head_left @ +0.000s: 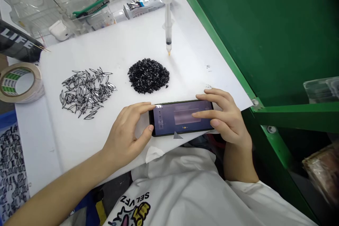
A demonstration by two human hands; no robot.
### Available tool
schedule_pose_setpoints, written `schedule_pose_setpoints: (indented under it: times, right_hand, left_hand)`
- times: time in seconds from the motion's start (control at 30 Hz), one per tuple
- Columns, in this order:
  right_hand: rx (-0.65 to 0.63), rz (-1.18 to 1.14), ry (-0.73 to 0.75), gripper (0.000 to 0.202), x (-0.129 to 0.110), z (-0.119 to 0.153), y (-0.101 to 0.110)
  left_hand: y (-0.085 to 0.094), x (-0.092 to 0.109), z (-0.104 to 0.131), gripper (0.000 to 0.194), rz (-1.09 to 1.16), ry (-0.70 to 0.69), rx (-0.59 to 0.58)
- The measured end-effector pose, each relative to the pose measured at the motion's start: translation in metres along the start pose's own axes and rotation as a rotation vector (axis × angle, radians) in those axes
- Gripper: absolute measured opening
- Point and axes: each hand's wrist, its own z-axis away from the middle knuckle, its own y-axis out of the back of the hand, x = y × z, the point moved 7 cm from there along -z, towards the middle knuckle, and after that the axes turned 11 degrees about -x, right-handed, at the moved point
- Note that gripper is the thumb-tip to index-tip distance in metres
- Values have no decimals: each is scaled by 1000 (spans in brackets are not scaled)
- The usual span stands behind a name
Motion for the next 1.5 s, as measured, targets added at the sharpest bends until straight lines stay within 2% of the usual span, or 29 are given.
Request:
schedule_pose_setpoints:
  times: [0.07,0.23,0.4,0.5,0.67,0.8,0.87,1.03,1.5]
  right_hand:
    - [33,7,-25,31,1,0,1]
    - [308,-55,-87,31,9,9,9]
    - [396,-114,-111,30,13,14,9]
    - [354,-121,-104,31,12,12,10]
    - [112,-5,-5,28,1,2,5]
    - [57,45,8,27,-2,-1,3]
    - [82,52,-3,26,-1,0,3]
    - [235,25,-23,27,4,5,8]
    - [267,18,25,25,2,7,9]
  left_hand:
    - [0,0,0,33,-3,1,3]
    - [-1,0,-1,33,2,-4,0]
    - [0,0,0,34,7,-14,9]
    - [0,-1,0,34,13,-19,13]
    - [-1,-1,0,34,10,-13,5]
    - [-1,-1,0,34,6,-9,0]
    - [0,-1,0,34,5,-10,6]
    - [0,0,0,33,-1,-9,7]
    - [-1,-1,0,34,7,-20,10]
